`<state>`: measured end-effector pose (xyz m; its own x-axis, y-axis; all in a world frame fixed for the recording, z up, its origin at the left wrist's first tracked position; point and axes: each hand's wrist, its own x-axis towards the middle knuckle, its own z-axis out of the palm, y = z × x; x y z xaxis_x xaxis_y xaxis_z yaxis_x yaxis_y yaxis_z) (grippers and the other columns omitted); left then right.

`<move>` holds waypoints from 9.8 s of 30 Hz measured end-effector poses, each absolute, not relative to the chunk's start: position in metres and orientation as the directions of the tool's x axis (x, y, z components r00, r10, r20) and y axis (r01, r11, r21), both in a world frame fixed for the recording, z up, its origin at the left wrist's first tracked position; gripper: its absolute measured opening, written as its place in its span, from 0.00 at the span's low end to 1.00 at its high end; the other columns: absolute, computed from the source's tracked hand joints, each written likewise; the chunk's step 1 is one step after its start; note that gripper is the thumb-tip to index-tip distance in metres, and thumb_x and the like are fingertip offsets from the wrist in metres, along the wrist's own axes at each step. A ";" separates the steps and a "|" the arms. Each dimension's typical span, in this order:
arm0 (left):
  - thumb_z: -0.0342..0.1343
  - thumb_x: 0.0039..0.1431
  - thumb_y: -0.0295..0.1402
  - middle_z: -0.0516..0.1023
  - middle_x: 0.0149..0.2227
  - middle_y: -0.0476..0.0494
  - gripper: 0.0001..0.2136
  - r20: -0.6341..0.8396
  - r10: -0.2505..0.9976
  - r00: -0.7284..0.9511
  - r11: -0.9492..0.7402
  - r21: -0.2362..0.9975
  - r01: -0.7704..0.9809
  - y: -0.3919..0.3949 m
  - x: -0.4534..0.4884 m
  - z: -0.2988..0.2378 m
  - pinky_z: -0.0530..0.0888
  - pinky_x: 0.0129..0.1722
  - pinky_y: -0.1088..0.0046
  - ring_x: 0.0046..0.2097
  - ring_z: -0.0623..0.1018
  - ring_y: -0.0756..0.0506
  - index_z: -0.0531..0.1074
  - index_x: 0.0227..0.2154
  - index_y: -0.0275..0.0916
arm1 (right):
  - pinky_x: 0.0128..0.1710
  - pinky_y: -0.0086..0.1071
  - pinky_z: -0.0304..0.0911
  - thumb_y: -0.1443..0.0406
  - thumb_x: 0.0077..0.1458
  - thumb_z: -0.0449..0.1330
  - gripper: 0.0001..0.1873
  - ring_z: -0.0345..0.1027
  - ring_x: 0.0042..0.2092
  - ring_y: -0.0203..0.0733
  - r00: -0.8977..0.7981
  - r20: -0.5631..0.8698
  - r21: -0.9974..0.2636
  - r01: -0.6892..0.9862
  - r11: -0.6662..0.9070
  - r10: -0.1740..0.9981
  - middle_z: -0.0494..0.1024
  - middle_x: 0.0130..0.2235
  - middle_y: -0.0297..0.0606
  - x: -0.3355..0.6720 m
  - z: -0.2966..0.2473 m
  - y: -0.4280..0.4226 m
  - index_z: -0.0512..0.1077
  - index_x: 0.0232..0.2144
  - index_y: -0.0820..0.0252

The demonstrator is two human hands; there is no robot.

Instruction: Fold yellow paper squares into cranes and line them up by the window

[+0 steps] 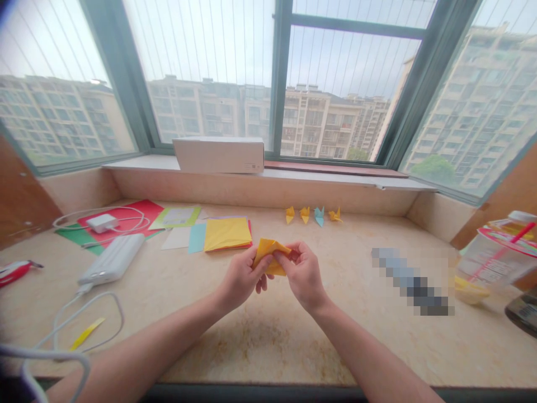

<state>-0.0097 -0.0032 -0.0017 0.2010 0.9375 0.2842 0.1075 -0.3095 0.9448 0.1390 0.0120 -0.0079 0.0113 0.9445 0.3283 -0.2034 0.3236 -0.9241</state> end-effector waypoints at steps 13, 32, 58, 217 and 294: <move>0.53 0.63 0.41 0.70 0.17 0.54 0.11 0.333 0.923 0.194 -0.369 0.908 0.197 -0.008 -0.011 0.000 0.66 0.16 0.81 0.17 0.71 0.52 0.68 0.34 0.37 | 0.31 0.34 0.70 0.54 0.45 0.71 0.19 0.74 0.29 0.40 -0.144 0.219 -0.948 -0.266 0.176 0.965 0.81 0.30 0.38 0.144 0.004 0.011 0.74 0.31 0.62; 0.58 0.58 0.48 0.79 0.31 0.42 0.20 0.160 0.930 0.332 -0.123 0.984 -0.129 0.001 -0.013 0.006 0.71 0.18 0.79 0.22 0.79 0.49 0.71 0.37 0.33 | 0.39 0.36 0.70 0.64 0.60 0.59 0.11 0.71 0.40 0.42 -0.194 0.650 -0.724 0.137 0.676 0.735 0.77 0.39 0.39 0.154 -0.009 0.016 0.81 0.43 0.50; 0.54 0.61 0.48 0.78 0.25 0.43 0.20 0.250 0.937 0.245 -0.233 0.968 -0.097 -0.002 -0.023 0.024 0.73 0.18 0.76 0.22 0.76 0.49 0.75 0.30 0.32 | 0.40 0.36 0.68 0.66 0.59 0.58 0.12 0.73 0.40 0.43 -0.179 0.678 -0.701 0.132 0.700 0.713 0.80 0.38 0.38 0.160 -0.001 0.012 0.82 0.38 0.48; 0.49 0.63 0.50 0.67 0.12 0.52 0.22 0.226 0.946 0.234 -0.275 0.940 0.203 0.010 -0.027 0.011 0.58 0.14 0.81 0.14 0.65 0.54 0.69 0.24 0.36 | 0.46 0.39 0.66 0.55 0.59 0.61 0.16 0.73 0.44 0.46 -0.249 0.534 -0.759 0.281 0.588 0.808 0.80 0.44 0.42 0.161 -0.001 0.016 0.74 0.46 0.55; 0.48 0.65 0.46 0.69 0.36 0.48 0.26 0.254 0.934 0.251 -0.232 0.966 -0.115 0.007 -0.019 0.009 0.78 0.25 0.69 0.27 0.78 0.49 0.54 0.61 0.40 | 0.45 0.40 0.70 0.68 0.63 0.55 0.06 0.76 0.43 0.45 -0.411 0.812 -0.185 0.492 0.850 0.415 0.82 0.41 0.43 0.161 0.003 0.010 0.72 0.40 0.57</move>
